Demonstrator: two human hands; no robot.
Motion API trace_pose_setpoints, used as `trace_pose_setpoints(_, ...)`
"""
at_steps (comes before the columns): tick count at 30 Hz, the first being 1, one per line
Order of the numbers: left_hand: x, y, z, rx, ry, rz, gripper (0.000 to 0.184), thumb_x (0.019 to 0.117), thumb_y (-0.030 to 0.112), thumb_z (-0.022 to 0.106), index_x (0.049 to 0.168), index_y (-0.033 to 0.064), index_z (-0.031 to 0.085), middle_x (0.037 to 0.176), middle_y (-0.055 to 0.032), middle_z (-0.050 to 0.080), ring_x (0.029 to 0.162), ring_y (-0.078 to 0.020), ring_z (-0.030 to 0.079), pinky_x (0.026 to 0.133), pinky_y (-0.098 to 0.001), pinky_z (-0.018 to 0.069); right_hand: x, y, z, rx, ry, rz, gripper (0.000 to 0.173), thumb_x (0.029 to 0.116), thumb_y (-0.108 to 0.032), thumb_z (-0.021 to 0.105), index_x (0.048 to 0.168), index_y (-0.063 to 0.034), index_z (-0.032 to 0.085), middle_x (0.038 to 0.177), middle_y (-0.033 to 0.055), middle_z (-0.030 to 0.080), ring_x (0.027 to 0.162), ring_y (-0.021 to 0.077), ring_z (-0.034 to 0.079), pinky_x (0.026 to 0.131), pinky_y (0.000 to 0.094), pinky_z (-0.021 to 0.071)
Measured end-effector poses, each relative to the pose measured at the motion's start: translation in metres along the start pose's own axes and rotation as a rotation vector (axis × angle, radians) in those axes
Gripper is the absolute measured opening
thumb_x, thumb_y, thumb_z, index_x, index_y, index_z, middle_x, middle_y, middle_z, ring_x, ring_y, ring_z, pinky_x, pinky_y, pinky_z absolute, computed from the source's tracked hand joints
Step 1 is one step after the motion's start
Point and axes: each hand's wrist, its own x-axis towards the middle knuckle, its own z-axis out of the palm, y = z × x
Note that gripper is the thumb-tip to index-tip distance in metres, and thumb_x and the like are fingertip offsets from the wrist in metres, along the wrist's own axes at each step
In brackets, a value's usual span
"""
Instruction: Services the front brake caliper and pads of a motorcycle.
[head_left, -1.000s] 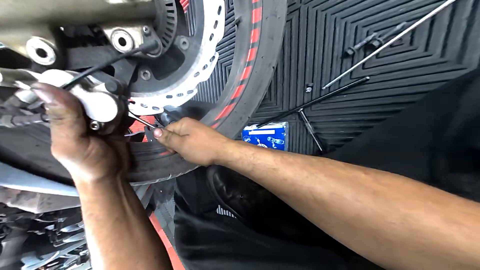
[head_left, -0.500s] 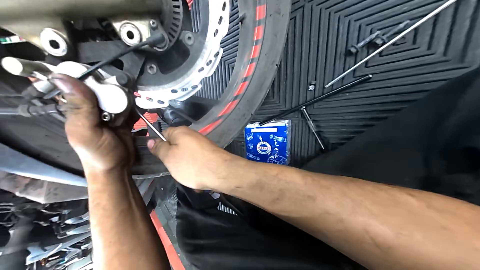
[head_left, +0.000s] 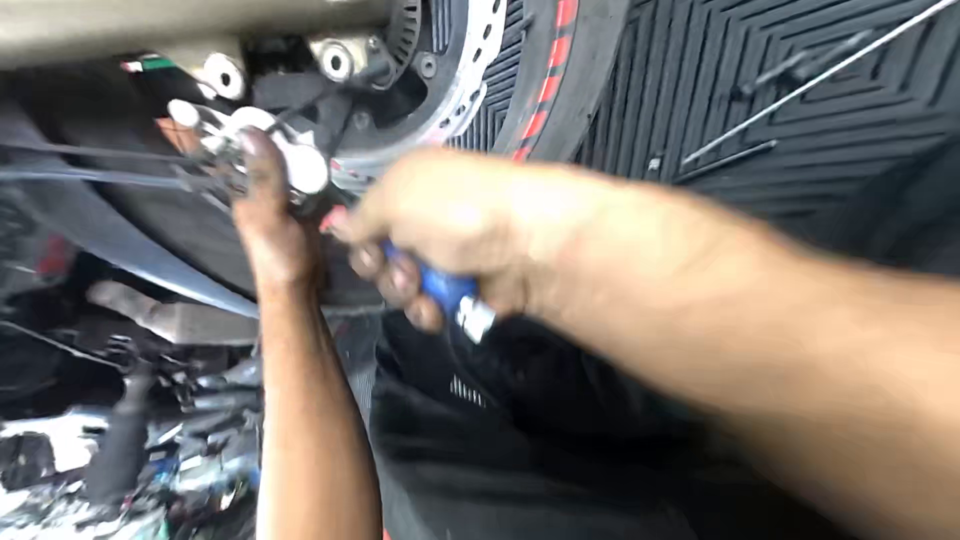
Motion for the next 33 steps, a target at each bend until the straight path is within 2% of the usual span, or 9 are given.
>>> trace_pose_setpoints(3,0.028,-0.002,0.005,-0.001,0.025,-0.041,0.044,0.1047,0.049,0.050,0.126,0.0107,0.057,0.098,-0.0023,0.071,0.087,-0.0148,0.071,0.079,-0.0397,0.0625,0.005,0.009,-0.012,-0.143,0.040,-0.064,0.024,0.1102,-0.033,0.047,0.122,-0.0133,0.053,0.070,0.0016,0.046,0.044,0.0099,0.047,0.039,0.0261,0.0477)
trace_pose_setpoints(7,0.005,0.003,-0.015,0.093,0.035,-0.137,0.065,0.0865,0.060,0.074,0.125,0.0099,0.059,0.101,-0.0049,0.072,0.091,-0.0175,0.071,0.084,-0.0440,0.0625,0.004,0.024,-0.031,-0.561,0.087,-0.036,0.029,0.1095,-0.034,0.048,0.131,-0.0170,0.057,0.071,0.0064,0.052,0.047,0.0140,0.050,0.044,0.0297,0.0477)
trace_pose_setpoints(11,0.003,0.009,-0.020,0.083,0.013,-0.189,0.066,0.0855,0.057,0.077,0.127,0.0081,0.060,0.105,-0.0102,0.072,0.096,-0.0218,0.072,0.087,-0.0466,0.0622,0.001,0.014,-0.038,-0.980,0.186,-0.030,0.028,0.1061,-0.032,0.050,0.127,-0.0183,0.062,0.087,0.0088,0.066,0.064,0.0207,0.064,0.057,0.0409,0.0554)
trace_pose_setpoints(16,-0.011,0.032,-0.051,0.160,-0.107,-0.417,0.074,0.0742,0.058,0.086,0.122,0.0064,0.063,0.096,-0.0114,0.073,0.085,-0.0215,0.073,0.077,-0.0422,0.0636,-0.011,-0.012,-0.057,-1.347,0.064,-0.053,0.023,0.1027,-0.031,0.056,0.116,-0.0159,0.067,0.098,0.0086,0.068,0.093,0.0276,0.067,0.075,0.0546,0.0538)
trace_pose_setpoints(20,-0.030,0.057,-0.063,0.082,-0.170,-0.571,0.071,0.0785,0.058,0.083,0.123,0.0065,0.062,0.097,-0.0155,0.072,0.084,-0.0262,0.073,0.075,-0.0457,0.0641,-0.017,-0.021,-0.065,-1.593,0.082,0.027,0.019,0.0985,-0.032,0.061,0.107,-0.0186,0.071,0.094,0.0069,0.069,0.091,0.0294,0.067,0.073,0.0580,0.0530)
trace_pose_setpoints(24,-0.027,0.072,-0.068,-0.056,-0.347,-0.649,0.059,0.0862,0.058,0.076,0.116,0.0089,0.066,0.094,-0.0157,0.071,0.083,-0.0273,0.073,0.077,-0.0475,0.0636,-0.013,-0.020,-0.079,-1.464,0.258,-0.047,0.011,0.0962,-0.030,0.062,0.094,-0.0245,0.071,0.078,0.0001,0.066,0.073,0.0205,0.064,0.063,0.0507,0.0512)
trace_pose_setpoints(27,-0.017,0.082,-0.078,0.155,-0.429,-0.763,0.056,0.0912,0.055,0.068,0.122,0.0075,0.063,0.094,-0.0160,0.073,0.080,-0.0267,0.074,0.072,-0.0431,0.0641,-0.004,-0.010,-0.081,-1.064,0.324,-0.249,0.015,0.1000,-0.029,0.062,0.102,-0.0195,0.073,0.075,0.0034,0.067,0.057,0.0180,0.061,0.052,0.0413,0.0528)
trace_pose_setpoints(30,-0.012,0.091,-0.071,0.349,-0.389,-0.837,0.051,0.0998,0.051,0.058,0.126,0.0080,0.060,0.094,-0.0172,0.072,0.076,-0.0284,0.073,0.065,-0.0433,0.0635,0.015,0.007,-0.057,-0.851,0.348,-0.422,0.019,0.1004,-0.031,0.064,0.112,-0.0177,0.073,0.081,0.0046,0.069,0.061,0.0179,0.065,0.057,0.0403,0.0576)
trace_pose_setpoints(33,-0.018,0.092,-0.060,0.472,-0.262,-0.851,0.058,0.1004,0.061,0.053,0.125,0.0092,0.062,0.091,-0.0178,0.072,0.069,-0.0297,0.072,0.058,-0.0443,0.0617,0.037,0.000,-0.024,-0.641,0.306,-0.480,0.035,0.1000,-0.020,0.064,0.134,-0.0156,0.059,0.111,0.0054,0.071,0.069,0.0177,0.070,0.061,0.0373,0.0616)
